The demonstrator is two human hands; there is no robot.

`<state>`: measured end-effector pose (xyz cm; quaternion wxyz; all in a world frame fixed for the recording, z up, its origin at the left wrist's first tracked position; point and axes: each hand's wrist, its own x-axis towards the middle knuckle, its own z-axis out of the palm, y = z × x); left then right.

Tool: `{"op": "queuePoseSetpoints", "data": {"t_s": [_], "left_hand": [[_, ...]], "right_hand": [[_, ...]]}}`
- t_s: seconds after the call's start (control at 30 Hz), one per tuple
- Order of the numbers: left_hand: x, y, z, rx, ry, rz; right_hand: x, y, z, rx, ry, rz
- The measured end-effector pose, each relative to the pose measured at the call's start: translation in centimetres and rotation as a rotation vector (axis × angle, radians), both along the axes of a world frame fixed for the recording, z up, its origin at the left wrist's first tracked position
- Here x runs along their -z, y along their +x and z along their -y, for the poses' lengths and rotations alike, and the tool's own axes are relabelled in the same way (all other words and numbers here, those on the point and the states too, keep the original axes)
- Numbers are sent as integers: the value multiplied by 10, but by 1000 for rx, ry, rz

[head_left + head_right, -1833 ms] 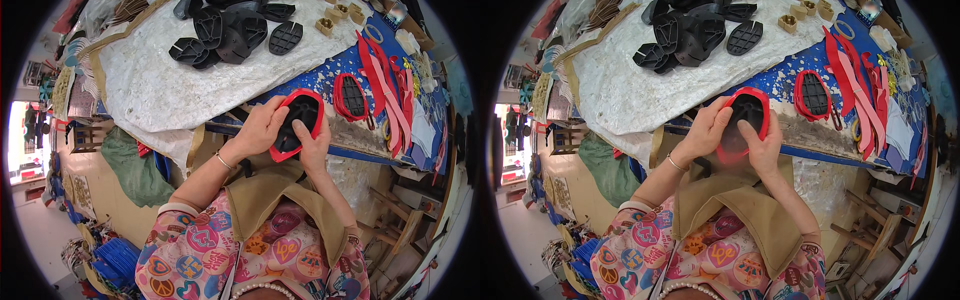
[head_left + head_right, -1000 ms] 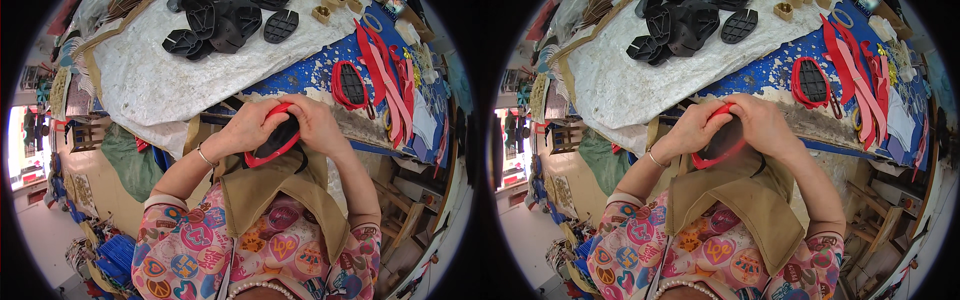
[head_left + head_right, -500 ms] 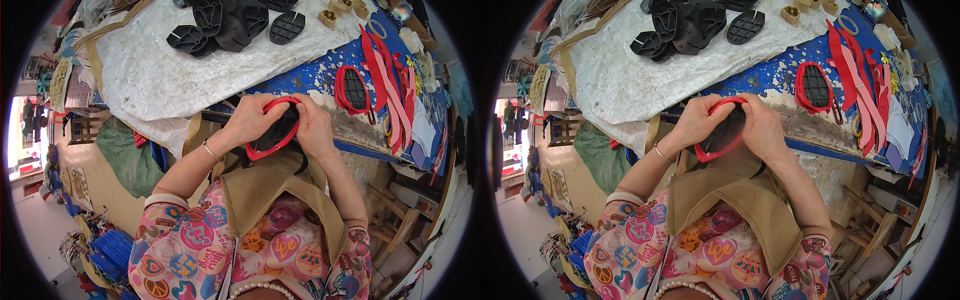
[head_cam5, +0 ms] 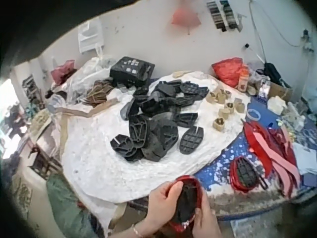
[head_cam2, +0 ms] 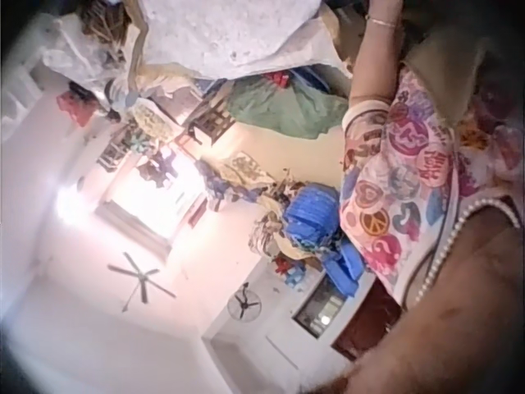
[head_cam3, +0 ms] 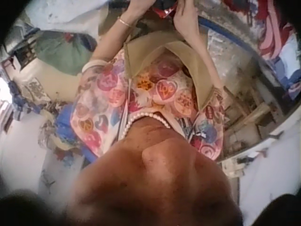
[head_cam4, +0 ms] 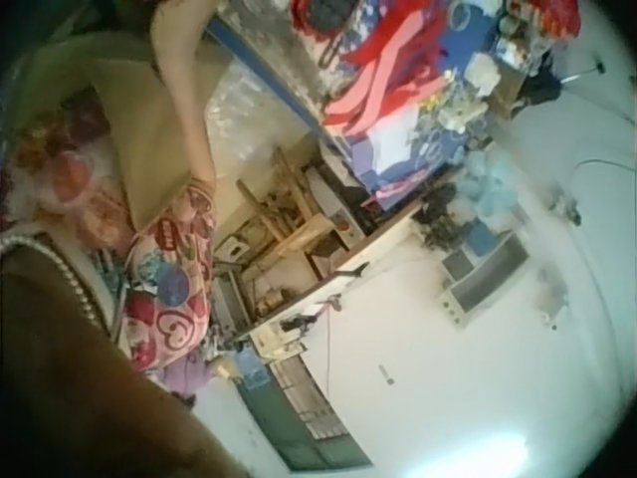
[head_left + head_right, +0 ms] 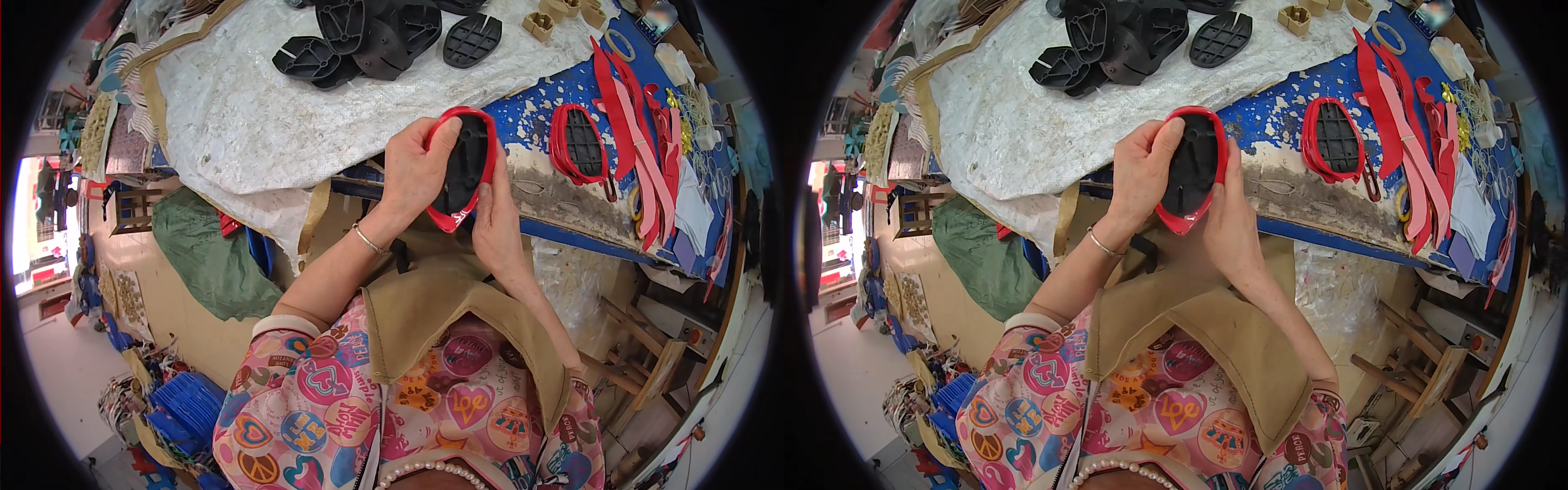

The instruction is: Assembling and sorting various shoe sole components at a workshop table.

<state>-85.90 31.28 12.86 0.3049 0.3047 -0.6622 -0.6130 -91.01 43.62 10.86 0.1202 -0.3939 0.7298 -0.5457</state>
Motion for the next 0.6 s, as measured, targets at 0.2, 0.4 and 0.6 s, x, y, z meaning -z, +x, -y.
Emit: {"op": "queuePoseSetpoints", "data": {"t_s": [0.2,0.4,0.6], "left_hand": [[7,-3,-3,-29,-2,-21],[16,10,-6,25,56,53],[5,19,-14,151,-110,170]], "right_hand": [[-7,-4,-3,64,179,63],[-9,-15,-3,158,274,-185],[-10,-32,-7,132,392,-322]]}}
